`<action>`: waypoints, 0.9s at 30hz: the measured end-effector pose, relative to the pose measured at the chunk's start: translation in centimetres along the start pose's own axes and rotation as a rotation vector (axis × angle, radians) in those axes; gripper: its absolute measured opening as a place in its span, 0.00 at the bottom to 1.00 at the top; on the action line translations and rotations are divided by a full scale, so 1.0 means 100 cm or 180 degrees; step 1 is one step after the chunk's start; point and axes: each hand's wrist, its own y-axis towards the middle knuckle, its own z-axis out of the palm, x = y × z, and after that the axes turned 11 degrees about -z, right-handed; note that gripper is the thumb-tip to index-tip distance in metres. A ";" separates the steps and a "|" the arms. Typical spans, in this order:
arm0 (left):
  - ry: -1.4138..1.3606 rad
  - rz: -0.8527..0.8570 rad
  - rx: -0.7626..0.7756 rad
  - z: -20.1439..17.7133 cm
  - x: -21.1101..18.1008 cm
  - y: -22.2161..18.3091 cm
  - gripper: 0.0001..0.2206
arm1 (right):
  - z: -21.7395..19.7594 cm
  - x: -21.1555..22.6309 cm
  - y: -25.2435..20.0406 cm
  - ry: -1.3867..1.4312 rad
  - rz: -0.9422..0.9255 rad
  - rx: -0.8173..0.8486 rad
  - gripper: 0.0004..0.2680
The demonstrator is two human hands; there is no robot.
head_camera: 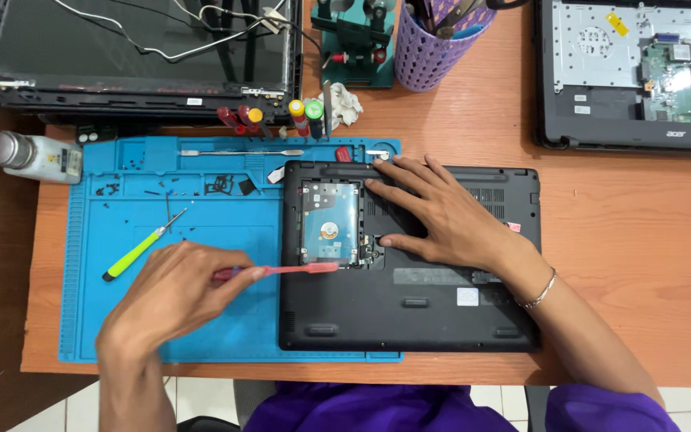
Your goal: The person uses a pink-handled brush to clean the surfaces of a laptop hard drive and the interior of its chassis on a repair bench.
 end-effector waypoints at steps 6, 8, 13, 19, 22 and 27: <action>-0.0244 0.0795 -0.0242 0.012 -0.010 0.005 0.14 | 0.000 0.000 -0.001 -0.0008 -0.0005 0.0022 0.29; -0.0079 0.0272 -0.0083 0.004 -0.005 0.001 0.14 | 0.001 0.000 0.000 -0.0023 0.0002 0.0025 0.29; -0.0063 0.0651 -0.0147 0.004 -0.010 0.002 0.15 | 0.001 0.001 -0.001 -0.0016 0.0026 0.0039 0.29; -0.0028 0.0373 -0.0039 0.000 -0.014 0.000 0.15 | 0.001 0.000 -0.001 -0.0048 0.0003 0.0001 0.29; -0.0093 0.0822 -0.0239 0.009 -0.017 0.007 0.14 | 0.001 0.001 0.000 -0.0037 -0.0004 0.0000 0.29; -0.0312 0.0672 -0.0157 0.012 -0.001 0.012 0.12 | 0.000 0.000 -0.001 -0.0031 -0.0052 -0.0007 0.28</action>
